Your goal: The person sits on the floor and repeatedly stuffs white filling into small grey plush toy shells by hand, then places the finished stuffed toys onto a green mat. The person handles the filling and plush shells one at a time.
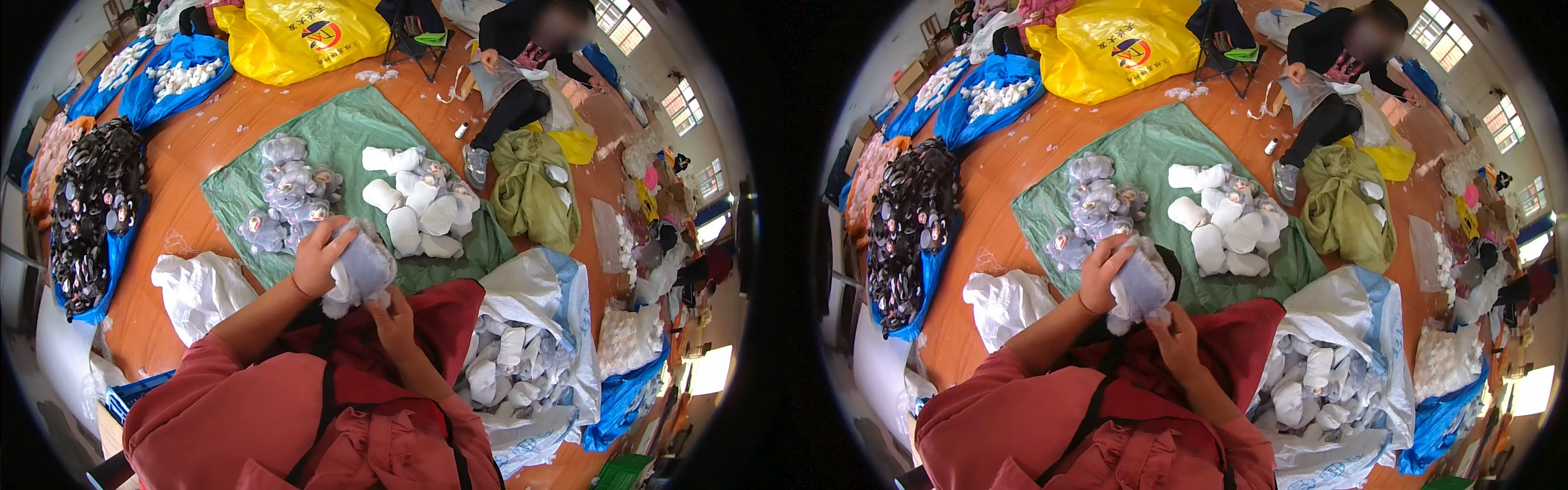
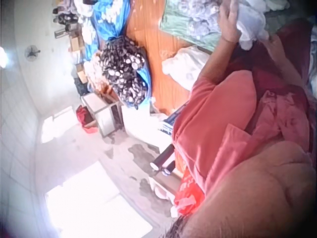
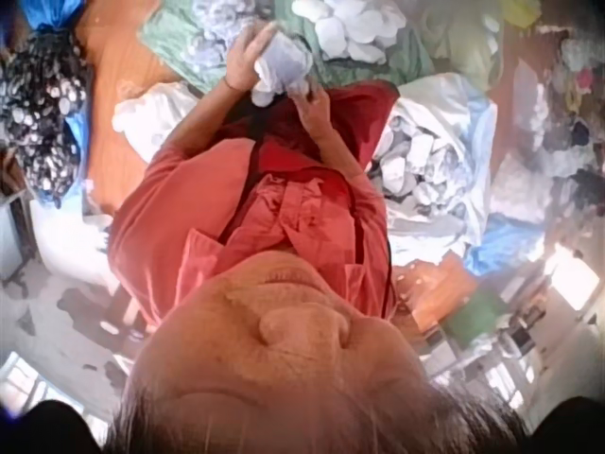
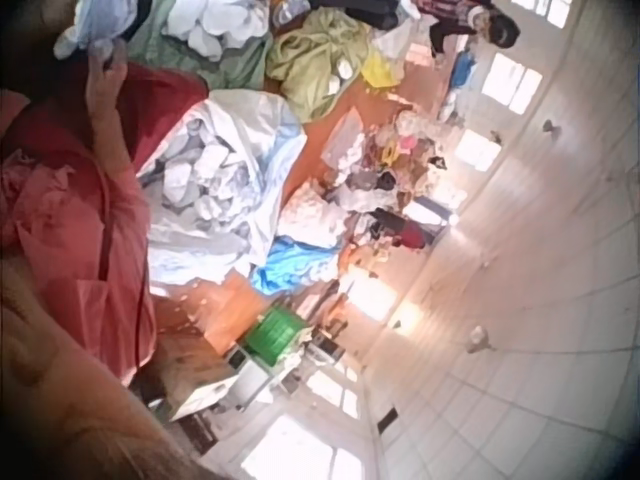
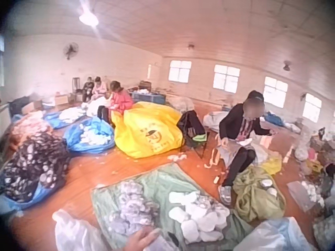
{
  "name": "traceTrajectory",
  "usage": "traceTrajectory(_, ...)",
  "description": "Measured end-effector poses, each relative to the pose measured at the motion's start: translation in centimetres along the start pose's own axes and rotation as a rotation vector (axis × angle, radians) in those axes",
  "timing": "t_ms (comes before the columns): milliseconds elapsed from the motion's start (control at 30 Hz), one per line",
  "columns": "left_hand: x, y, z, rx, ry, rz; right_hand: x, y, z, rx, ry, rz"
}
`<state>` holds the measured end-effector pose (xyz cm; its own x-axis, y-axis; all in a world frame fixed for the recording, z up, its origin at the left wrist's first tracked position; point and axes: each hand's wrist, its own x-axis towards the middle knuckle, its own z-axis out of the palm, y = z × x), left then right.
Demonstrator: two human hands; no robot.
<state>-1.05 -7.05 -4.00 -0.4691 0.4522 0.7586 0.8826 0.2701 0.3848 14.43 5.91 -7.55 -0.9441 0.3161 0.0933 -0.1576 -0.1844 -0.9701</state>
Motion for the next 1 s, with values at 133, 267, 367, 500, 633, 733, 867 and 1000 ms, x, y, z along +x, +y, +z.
traceTrajectory(133, -1.1, -1.0, -0.1, 0.033, -0.027, 0.107, 1.5, -1.8, -1.3, -0.076, 0.145, -0.102)
traceTrajectory(267, -1.8, -0.7, 0.0, 0.054, 0.027, 0.170, 2.8, -3.9, -2.2, -0.205, 0.065, -0.072)
traceTrajectory(367, -1.8, -0.9, 0.2, 0.043, 0.032, 0.222, 2.9, -4.8, -2.6, -0.290, 0.000, -0.019)
traceTrajectory(500, -1.4, -0.7, 0.0, 0.020, -0.028, 0.323, 3.9, -5.2, -3.9, -0.469, -0.154, 0.045)
traceTrajectory(633, -1.3, -0.6, 0.0, -0.011, -0.065, 0.343, 4.9, -7.6, -3.5, -0.487, -0.288, -0.005)
traceTrajectory(733, -0.9, -0.6, -0.3, -0.001, -0.108, 0.411, 5.5, -8.1, -3.7, -0.563, -0.382, -0.080)
traceTrajectory(867, -1.1, -0.8, -0.1, -0.055, -0.127, 0.426, 5.6, -7.0, -4.5, -0.618, -0.424, -0.054)
traceTrajectory(1000, -1.9, -0.5, 0.0, -0.036, -0.120, 0.417, 5.4, -6.4, -4.8, -0.580, -0.464, 0.028)
